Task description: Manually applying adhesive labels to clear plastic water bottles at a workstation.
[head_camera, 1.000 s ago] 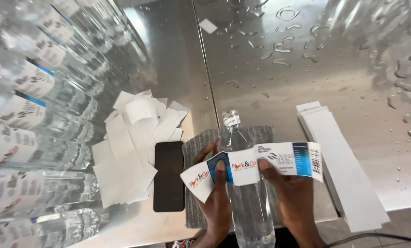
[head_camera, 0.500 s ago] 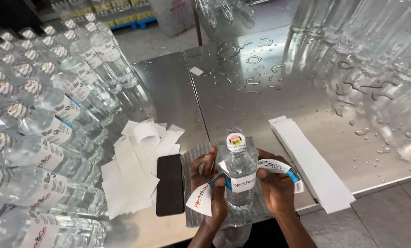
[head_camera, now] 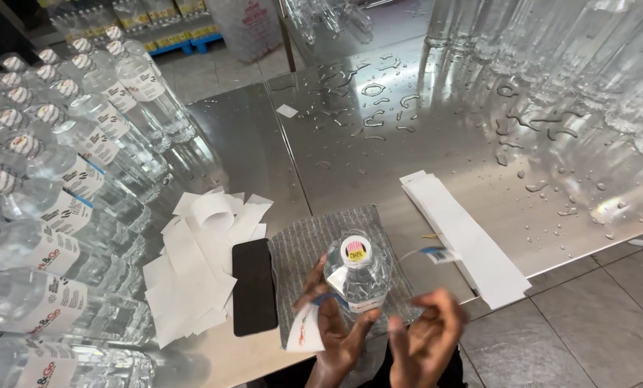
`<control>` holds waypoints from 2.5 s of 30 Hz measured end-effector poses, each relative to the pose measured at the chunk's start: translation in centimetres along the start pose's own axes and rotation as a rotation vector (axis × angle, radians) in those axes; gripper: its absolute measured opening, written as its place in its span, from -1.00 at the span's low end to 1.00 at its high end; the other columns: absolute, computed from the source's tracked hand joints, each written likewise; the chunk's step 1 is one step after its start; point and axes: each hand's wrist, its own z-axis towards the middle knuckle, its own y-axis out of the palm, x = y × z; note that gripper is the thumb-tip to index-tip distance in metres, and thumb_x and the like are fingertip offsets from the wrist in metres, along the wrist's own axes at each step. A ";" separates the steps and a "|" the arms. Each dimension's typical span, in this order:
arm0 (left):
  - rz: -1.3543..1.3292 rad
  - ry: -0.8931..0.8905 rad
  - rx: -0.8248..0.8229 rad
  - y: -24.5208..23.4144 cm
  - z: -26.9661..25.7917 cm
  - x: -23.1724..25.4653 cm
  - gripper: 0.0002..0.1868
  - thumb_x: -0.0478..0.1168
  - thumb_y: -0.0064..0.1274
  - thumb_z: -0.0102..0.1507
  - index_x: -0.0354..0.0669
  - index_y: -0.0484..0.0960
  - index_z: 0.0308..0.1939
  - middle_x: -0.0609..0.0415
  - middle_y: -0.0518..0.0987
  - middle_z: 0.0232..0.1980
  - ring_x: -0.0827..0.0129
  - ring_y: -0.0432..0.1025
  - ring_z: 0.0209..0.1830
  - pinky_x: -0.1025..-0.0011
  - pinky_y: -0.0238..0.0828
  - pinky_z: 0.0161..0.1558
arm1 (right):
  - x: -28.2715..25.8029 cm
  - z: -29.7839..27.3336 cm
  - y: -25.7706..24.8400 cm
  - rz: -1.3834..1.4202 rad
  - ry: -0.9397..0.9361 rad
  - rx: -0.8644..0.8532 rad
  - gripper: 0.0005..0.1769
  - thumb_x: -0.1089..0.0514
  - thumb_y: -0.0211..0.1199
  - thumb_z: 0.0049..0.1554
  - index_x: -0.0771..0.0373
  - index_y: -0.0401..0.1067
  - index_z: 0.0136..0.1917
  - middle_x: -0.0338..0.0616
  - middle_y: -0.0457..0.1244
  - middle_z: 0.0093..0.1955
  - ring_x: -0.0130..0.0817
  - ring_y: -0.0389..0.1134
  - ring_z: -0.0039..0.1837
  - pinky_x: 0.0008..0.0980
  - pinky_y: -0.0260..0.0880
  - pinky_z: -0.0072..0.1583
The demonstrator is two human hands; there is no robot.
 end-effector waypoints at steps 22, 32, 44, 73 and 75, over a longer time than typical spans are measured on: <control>-0.247 -0.427 0.025 0.2 1.7 5.5 0.54 0.06 0.66 -0.12 0.18 -0.07 0.77 -0.15 0.23 0.75 0.10 0.23 0.71 0.19 0.31 0.50 | -4.0 6.6 2.2 -0.002 0.161 -0.695 0.31 -0.28 0.61 -0.06 0.25 0.00 0.70 0.00 -0.03 0.60 -0.10 0.23 0.63 -0.14 0.51 0.44; -0.277 -0.229 -0.088 -0.5 1.8 5.5 0.49 0.51 0.37 0.16 -0.11 -0.30 0.74 -0.36 0.33 0.66 0.04 0.14 0.74 0.09 0.40 0.52 | -4.9 9.6 3.2 0.219 0.327 -0.824 0.32 0.01 0.72 -0.11 0.25 0.04 0.72 0.17 0.28 0.50 -0.01 0.42 0.48 -0.10 0.62 0.32; -0.268 -0.461 -0.162 -1.3 0.6 5.3 0.43 0.11 0.48 0.12 0.19 -0.34 0.75 0.06 0.23 0.78 0.14 0.15 0.76 -0.01 0.06 0.62 | 0.7 11.6 1.9 0.437 0.398 -1.157 0.16 -0.11 0.82 0.10 0.26 0.12 0.64 0.08 0.33 0.49 0.07 0.29 0.62 0.15 0.20 0.65; -0.214 0.246 0.292 1.4 -6.5 10.2 -0.31 0.31 -0.07 0.65 -0.38 0.48 0.30 -0.37 0.62 0.31 -0.12 0.50 0.46 -0.01 0.39 0.52 | 23.9 1.7 -11.8 -0.028 0.411 -0.908 -0.59 0.36 0.30 0.05 0.41 0.69 0.18 0.16 0.43 0.45 -0.20 0.37 0.57 -0.24 0.19 0.62; -0.153 0.131 -0.020 -2.9 -8.1 3.3 -0.55 -0.07 -0.19 0.60 -0.39 0.48 0.36 -0.20 0.61 0.37 0.17 0.45 0.50 0.28 0.37 0.49 | 11.1 1.5 -6.3 -0.070 0.112 -0.892 -0.61 0.18 0.21 0.23 0.28 0.51 0.31 0.11 0.35 0.52 -0.06 0.25 0.67 -0.13 0.19 0.67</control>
